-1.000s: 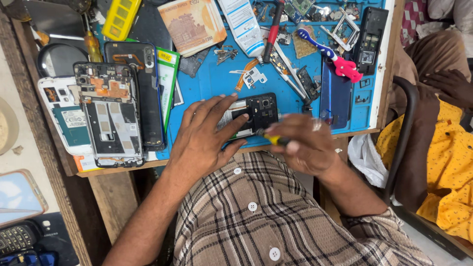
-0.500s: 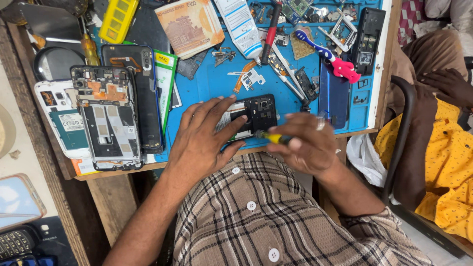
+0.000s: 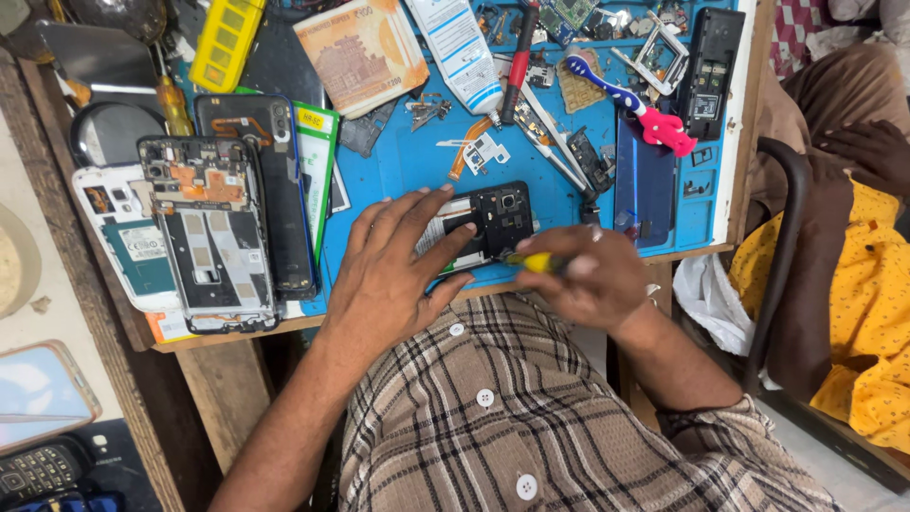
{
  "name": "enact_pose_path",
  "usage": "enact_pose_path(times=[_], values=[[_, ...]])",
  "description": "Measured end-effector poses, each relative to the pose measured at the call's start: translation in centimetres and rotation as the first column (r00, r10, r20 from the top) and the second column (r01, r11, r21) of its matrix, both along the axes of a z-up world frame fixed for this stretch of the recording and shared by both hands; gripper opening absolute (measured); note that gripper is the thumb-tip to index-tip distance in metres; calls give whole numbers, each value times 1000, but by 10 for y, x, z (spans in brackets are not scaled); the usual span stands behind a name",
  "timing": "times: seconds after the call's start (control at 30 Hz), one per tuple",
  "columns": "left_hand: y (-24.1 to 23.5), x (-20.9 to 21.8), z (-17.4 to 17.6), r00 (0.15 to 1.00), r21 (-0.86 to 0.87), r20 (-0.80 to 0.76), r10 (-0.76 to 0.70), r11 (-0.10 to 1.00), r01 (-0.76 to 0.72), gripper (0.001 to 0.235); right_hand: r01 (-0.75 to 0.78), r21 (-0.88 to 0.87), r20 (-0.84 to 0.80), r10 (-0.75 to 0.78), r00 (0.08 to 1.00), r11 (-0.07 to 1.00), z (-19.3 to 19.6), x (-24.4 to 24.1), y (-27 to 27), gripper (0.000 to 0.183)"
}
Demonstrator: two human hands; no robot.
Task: The person removes the back cover of a smartphone, then uses a screwdriver to unscrew components around the camera module. The person handles the phone and tools throughout the clip.
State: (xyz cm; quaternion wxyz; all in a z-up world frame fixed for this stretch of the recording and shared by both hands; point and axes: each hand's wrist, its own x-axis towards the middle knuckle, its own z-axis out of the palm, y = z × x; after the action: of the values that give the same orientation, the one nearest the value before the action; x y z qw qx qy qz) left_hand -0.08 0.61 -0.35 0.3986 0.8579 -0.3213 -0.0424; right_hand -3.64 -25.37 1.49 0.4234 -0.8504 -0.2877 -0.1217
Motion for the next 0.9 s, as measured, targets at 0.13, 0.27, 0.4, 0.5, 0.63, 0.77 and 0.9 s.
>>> enact_pose_path(times=[0.13,0.27,0.4,0.5,0.63,0.77,0.9], values=[[-2,6,13,999,-95,29,25,995,-22,51,298,362,-286,-199,937,883,0,-5,-12,62],[-22,9,24,987,-271,15,160,951,-150,40,407,647,-435,-127,892,644,-9,3,-14,63],[-38,25,29,972,-369,-62,225,900,-232,31,420,722,-472,-52,880,550,-13,17,-10,61],[-45,35,31,971,-369,-74,228,898,-239,26,447,740,-498,-37,866,503,-17,21,-14,60],[-53,40,32,970,-336,-118,214,910,-241,18,460,738,-509,-40,860,493,-23,27,-19,62],[-62,40,30,959,-327,-149,241,903,-278,14,440,702,-490,-70,869,560,-25,30,-21,62],[-66,42,28,954,-326,-150,262,897,-297,14,406,591,-426,-158,891,698,-21,28,-21,59]])
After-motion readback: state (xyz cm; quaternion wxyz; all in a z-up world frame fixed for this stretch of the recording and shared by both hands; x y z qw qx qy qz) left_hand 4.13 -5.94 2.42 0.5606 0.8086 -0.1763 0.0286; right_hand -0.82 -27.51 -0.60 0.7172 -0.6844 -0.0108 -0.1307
